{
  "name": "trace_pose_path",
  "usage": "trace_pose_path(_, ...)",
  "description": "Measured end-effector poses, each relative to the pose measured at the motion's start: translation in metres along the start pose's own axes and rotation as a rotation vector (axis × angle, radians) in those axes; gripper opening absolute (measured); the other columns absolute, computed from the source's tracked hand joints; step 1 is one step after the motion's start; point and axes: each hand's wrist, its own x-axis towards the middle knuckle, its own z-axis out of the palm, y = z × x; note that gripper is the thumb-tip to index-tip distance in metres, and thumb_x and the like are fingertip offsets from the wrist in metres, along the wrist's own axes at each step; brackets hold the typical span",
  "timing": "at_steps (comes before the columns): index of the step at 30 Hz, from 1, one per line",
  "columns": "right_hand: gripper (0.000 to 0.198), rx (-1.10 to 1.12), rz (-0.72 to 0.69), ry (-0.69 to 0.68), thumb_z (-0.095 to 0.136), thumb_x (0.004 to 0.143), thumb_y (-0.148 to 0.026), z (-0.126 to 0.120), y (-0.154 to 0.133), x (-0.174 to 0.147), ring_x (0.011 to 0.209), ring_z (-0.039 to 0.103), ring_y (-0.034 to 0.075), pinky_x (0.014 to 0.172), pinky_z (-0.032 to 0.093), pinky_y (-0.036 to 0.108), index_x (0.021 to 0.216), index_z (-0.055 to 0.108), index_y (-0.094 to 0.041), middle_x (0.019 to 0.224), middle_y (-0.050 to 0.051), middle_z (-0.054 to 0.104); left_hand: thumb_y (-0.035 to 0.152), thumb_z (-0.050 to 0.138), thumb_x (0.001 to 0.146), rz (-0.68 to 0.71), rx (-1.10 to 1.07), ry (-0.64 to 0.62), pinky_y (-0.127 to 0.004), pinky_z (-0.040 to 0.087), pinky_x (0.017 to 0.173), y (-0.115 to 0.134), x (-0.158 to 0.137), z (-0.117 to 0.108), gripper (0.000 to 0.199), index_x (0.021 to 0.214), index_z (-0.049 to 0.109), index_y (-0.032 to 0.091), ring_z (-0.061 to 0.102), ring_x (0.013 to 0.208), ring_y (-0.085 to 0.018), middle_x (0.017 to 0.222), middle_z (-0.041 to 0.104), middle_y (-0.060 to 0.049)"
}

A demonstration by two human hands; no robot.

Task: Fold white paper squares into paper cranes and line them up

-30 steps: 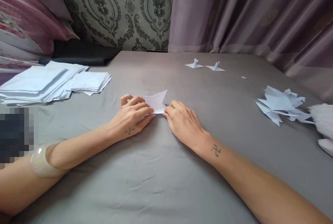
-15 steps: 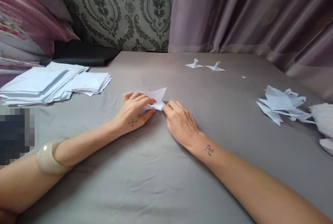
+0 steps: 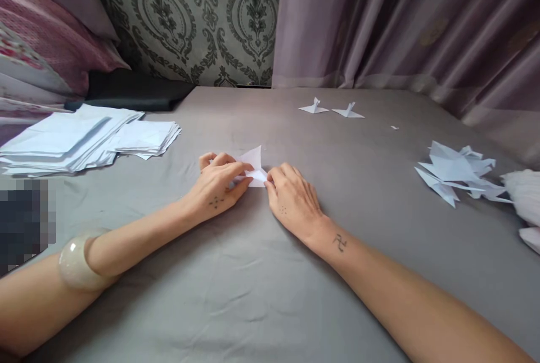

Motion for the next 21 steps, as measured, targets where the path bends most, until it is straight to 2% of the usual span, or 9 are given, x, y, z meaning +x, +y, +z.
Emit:
trace_pose_path(3,0.011,-0.061,-0.074,0.047,0.049,0.091,-0.020,0.000,-0.002,0.000,0.089,0.054,0.019,0.067,0.040,0.028,0.093,0.060,-0.019,0.096,0.006,0.058,0.025,0.049,0.089,-0.037,-0.013,0.002,-0.043,0.023,0.095,0.000,0.003,0.002,0.018,0.102,0.061,0.022,0.056,0.093,-0.020,0.082,0.072,-0.002)
trace_pose_path(6,0.022,-0.072,-0.171,-0.009,0.042,0.092,-0.011,-0.001,-0.004,-0.004,0.087,0.053,0.018,0.070,0.040,0.029,0.093,0.062,-0.018,0.092,0.005,0.060,0.028,0.051,0.088,-0.081,-0.047,-0.020,-0.043,0.024,0.095,0.002,0.005,0.000,0.018,0.102,0.060,0.022,0.055,0.094,-0.020,0.084,0.070,-0.002)
trace_pose_path(9,0.027,-0.097,-0.216,-0.063,0.039,0.092,-0.007,-0.003,-0.006,-0.008,0.087,0.053,0.018,0.071,0.041,0.029,0.094,0.063,-0.018,0.093,0.006,0.060,0.024,0.054,0.081,-0.068,-0.049,-0.009,-0.043,0.029,0.093,0.003,0.003,-0.004,0.033,0.114,0.054,0.021,0.052,0.102,-0.023,0.104,0.066,-0.006)
trace_pose_path(12,0.029,-0.152,-0.218,-0.112,0.038,0.091,-0.004,-0.007,-0.010,-0.012,0.085,0.051,0.019,0.071,0.041,0.031,0.096,0.063,-0.017,0.094,0.008,0.060,0.018,0.055,0.073,-0.055,0.029,0.069,-0.043,0.034,0.091,0.000,-0.002,-0.006,0.053,0.124,0.044,0.020,0.046,0.110,-0.027,0.123,0.052,-0.011)
trace_pose_path(14,0.031,-0.187,-0.228,-0.156,0.038,0.089,0.000,-0.011,-0.014,-0.013,0.085,0.050,0.020,0.072,0.042,0.032,0.097,0.063,-0.015,0.094,0.009,0.060,0.015,0.053,0.073,-0.081,0.053,0.130,-0.042,0.038,0.088,-0.003,-0.006,-0.005,0.050,0.122,0.043,0.018,0.049,0.105,-0.026,0.119,0.050,-0.013)
trace_pose_path(16,0.033,-0.204,-0.240,-0.195,0.038,0.086,0.003,-0.014,-0.018,-0.013,0.088,0.049,0.021,0.075,0.042,0.033,0.099,0.062,-0.014,0.096,0.010,0.060,0.013,0.051,0.076,-0.119,0.017,0.173,-0.037,0.043,0.081,-0.006,-0.009,-0.003,0.039,0.113,0.043,0.017,0.053,0.093,-0.021,0.107,0.052,-0.010)
trace_pose_path(19,0.036,-0.216,-0.233,-0.238,0.037,0.084,0.005,-0.018,-0.022,-0.014,0.090,0.048,0.022,0.075,0.042,0.033,0.104,0.061,-0.013,0.098,0.011,0.059,0.015,0.050,0.081,-0.174,-0.088,0.152,-0.028,0.045,0.067,-0.007,-0.011,-0.001,0.021,0.100,0.044,0.020,0.052,0.073,-0.014,0.089,0.054,-0.002)
trace_pose_path(21,0.036,-0.226,-0.220,-0.252,0.037,0.084,0.005,-0.018,-0.023,-0.014,0.087,0.048,0.021,0.072,0.041,0.032,0.105,0.060,-0.013,0.099,0.011,0.058,0.016,0.050,0.082,-0.172,-0.140,0.113,-0.026,0.044,0.063,-0.006,-0.011,-0.001,0.014,0.094,0.045,0.021,0.053,0.070,-0.013,0.084,0.055,0.000)
